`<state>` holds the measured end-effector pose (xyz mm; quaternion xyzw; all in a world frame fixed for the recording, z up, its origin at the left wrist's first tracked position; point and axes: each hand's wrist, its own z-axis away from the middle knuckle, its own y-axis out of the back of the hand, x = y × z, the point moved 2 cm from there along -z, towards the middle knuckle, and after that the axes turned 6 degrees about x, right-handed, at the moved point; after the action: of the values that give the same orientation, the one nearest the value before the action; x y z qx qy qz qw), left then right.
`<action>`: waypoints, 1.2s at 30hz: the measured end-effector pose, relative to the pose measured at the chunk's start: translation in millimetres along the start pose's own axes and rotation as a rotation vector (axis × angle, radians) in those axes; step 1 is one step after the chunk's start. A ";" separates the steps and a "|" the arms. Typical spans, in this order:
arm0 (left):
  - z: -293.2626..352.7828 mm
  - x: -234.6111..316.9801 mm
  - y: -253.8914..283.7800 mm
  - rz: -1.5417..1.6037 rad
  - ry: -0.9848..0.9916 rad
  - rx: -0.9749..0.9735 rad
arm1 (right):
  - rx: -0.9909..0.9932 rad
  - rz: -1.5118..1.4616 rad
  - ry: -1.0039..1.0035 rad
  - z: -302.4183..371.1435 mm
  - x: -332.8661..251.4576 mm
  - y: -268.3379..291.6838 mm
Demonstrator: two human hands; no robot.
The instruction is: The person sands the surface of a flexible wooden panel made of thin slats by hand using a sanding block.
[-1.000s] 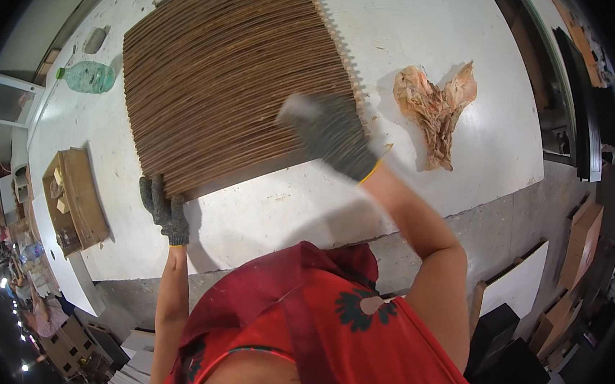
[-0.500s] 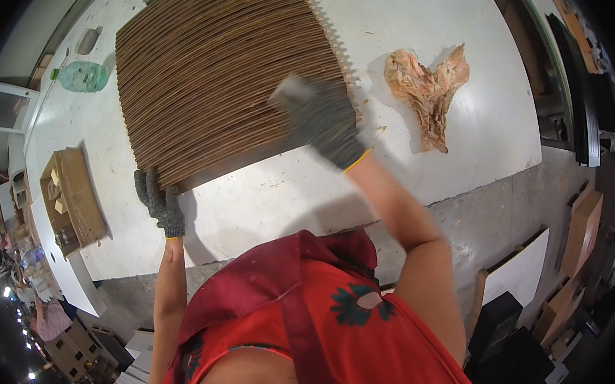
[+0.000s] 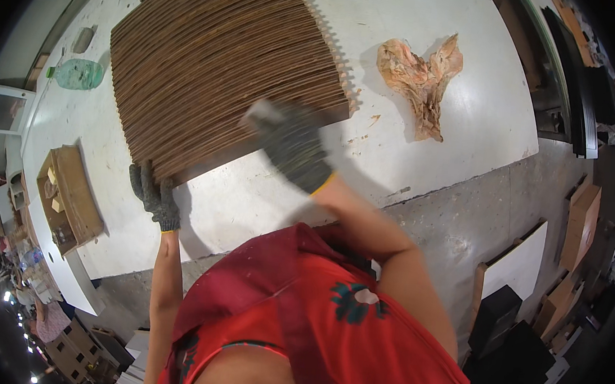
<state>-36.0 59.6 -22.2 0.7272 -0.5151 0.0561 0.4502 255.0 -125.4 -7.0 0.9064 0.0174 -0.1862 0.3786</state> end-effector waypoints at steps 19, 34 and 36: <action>3.5 -6.5 4.5 -0.020 0.110 -0.015 | -0.311 0.057 0.087 -31.9 -68.9 -27.8; 22.2 -28.1 6.3 0.288 0.503 0.100 | -0.349 -0.067 0.582 -86.2 -114.7 -41.4; 25.2 -29.6 2.8 0.416 0.573 0.108 | -0.487 -0.201 0.488 -91.1 -110.6 -67.5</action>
<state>-61.5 62.1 -51.5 0.5842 -0.5014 0.3752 0.5163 170.0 -2.0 44.6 0.8013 0.2403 0.0089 0.5479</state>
